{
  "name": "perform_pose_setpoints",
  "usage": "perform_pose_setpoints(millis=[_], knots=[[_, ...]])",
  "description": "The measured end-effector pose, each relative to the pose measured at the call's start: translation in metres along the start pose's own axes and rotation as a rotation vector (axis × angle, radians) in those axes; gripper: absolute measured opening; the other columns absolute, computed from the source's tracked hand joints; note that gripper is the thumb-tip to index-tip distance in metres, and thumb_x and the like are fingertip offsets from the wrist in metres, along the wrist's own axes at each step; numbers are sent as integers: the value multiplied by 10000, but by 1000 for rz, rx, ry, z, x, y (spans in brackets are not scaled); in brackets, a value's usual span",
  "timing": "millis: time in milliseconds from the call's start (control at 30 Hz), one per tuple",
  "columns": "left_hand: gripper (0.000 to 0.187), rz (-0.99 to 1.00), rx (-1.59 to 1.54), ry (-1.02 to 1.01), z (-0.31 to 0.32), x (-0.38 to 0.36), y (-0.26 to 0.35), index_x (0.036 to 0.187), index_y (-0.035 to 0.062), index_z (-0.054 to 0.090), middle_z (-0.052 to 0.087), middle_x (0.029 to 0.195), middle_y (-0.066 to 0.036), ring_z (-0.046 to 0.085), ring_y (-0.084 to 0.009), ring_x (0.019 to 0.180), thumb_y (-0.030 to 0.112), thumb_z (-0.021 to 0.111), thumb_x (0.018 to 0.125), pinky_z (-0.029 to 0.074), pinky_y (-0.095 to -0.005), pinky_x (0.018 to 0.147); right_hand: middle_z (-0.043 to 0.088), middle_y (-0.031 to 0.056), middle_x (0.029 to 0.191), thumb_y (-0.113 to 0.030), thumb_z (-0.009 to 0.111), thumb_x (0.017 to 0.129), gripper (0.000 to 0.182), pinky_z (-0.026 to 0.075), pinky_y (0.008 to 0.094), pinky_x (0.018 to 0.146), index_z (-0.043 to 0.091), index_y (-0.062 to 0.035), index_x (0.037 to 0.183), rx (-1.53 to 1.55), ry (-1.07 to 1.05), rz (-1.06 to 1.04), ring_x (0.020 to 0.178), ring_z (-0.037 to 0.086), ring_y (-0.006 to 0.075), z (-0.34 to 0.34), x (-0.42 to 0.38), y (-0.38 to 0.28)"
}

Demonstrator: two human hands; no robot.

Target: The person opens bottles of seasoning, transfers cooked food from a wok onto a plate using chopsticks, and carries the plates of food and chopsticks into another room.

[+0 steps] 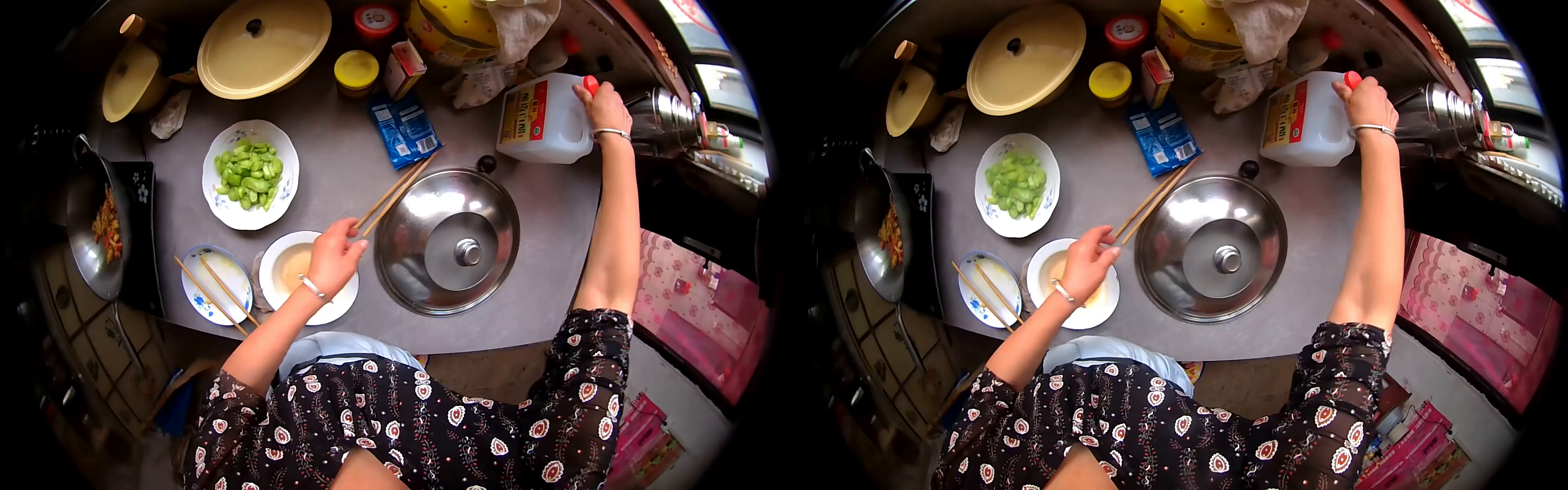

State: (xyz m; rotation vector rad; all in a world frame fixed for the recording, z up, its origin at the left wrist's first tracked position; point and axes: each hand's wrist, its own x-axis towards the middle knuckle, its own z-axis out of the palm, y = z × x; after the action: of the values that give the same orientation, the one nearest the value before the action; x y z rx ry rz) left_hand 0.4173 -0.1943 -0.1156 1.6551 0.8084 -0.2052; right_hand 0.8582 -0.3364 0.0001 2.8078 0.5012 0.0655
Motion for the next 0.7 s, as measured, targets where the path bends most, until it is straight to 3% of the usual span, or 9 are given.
perform_pose_setpoints(millis=[100, 167, 300, 500, 600, 700], knots=[[389, 223, 621, 129, 18, 11, 2, 1053, -1, 514, 553, 960, -163, 572, -301, 858, 108, 676, 717, 485, -404, 681, 618, 163, 919, -426, 650, 754, 473, 475, 438, 724, 553, -39, 1009, 28, 202, 10, 886, 596, 346, -22, -43, -30], [362, 244, 636, 140, 28, 23, -6, 955, 10, 506, 537, 913, -177, 539, -356, 883, 144, 702, 681, 474, -449, 691, 602, 135, 866, -312, 689, 737, 388, 484, 412, 662, 562, -47, 991, 347, 370, -206, 810, 603, 325, -10, -79, -42], [299, 174, 733, 82, 45, 42, -22, 911, 17, 513, 562, 910, -182, 576, -375, 822, 147, 674, 695, 488, -451, 676, 578, 113, 867, -179, 676, 739, 256, 484, 387, 626, 585, -78, 956, 671, 152, -390, 745, 595, 306, 11, -162, -79], [166, -4, 665, -14, 46, 52, -9, 831, 30, 641, 641, 846, -197, 634, -354, 792, 131, 614, 702, 514, -425, 687, 536, 119, 918, -45, 661, 700, 301, 489, 406, 640, 571, -82, 984, 726, -223, -649, 776, 576, 323, 69, -267, -126], [169, -50, 639, -79, 41, 55, -5, 822, 41, 669, 641, 851, -205, 633, -345, 815, 145, 603, 707, 512, -415, 705, 507, 106, 992, -12, 622, 687, 357, 495, 396, 687, 553, -93, 1027, 750, -237, -728, 911, 539, 296, 80, -293, -146], [152, -19, 583, -38, 42, 55, -9, 797, 47, 672, 641, 828, -206, 632, -345, 795, 147, 593, 714, 508, -416, 700, 508, 106, 993, -2, 601, 687, 357, 496, 394, 704, 555, -84, 1031, 686, -180, -747, 922, 531, 297, 97, -301, -159]])
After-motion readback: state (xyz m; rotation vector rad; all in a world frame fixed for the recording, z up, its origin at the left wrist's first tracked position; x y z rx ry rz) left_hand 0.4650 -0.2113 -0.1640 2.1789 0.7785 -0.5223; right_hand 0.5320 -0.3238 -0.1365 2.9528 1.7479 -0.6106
